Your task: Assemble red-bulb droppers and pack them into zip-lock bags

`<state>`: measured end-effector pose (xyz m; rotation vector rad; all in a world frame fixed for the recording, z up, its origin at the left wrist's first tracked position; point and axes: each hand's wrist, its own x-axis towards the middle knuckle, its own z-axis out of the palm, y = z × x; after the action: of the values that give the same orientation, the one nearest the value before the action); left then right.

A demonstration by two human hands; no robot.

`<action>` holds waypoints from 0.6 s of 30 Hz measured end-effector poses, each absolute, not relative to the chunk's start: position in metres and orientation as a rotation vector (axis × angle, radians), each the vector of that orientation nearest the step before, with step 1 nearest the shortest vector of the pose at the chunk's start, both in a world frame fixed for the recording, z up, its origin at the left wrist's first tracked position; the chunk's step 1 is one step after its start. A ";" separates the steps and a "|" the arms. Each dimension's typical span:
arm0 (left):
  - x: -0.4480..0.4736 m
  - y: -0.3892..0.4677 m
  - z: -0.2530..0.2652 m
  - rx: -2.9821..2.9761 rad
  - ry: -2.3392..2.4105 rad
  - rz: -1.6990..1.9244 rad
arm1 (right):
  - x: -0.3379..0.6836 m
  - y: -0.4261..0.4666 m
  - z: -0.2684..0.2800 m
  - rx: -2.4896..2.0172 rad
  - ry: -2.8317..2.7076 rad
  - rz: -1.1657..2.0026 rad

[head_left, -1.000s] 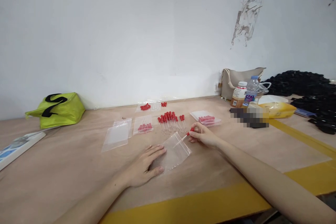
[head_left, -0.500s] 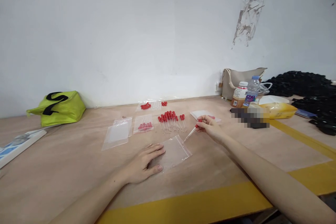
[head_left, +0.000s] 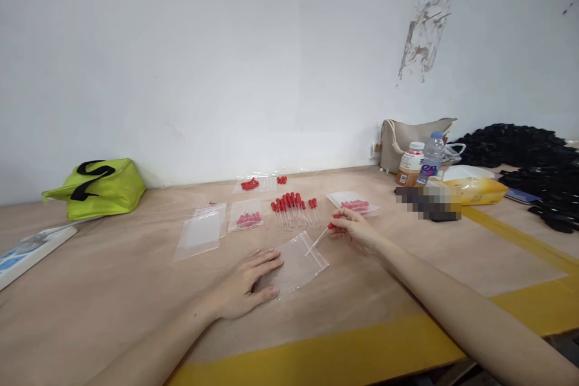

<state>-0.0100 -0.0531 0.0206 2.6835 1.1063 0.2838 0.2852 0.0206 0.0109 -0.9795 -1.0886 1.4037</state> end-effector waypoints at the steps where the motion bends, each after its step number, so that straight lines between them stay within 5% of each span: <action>1: -0.010 -0.053 0.021 2.682 1.105 0.287 | 0.283 0.019 0.010 -0.965 -1.104 1.442; 9: -0.009 -0.051 0.021 2.651 1.055 0.351 | 0.284 0.011 0.004 -0.938 -1.648 1.602; 18: -0.006 -0.045 0.024 2.675 0.995 0.300 | 0.262 0.003 -0.003 -0.673 -1.663 1.670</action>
<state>-0.0064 -0.0445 0.0235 2.6749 0.9947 0.3001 0.2617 0.0030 -0.0026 -0.6726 -1.6626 1.6701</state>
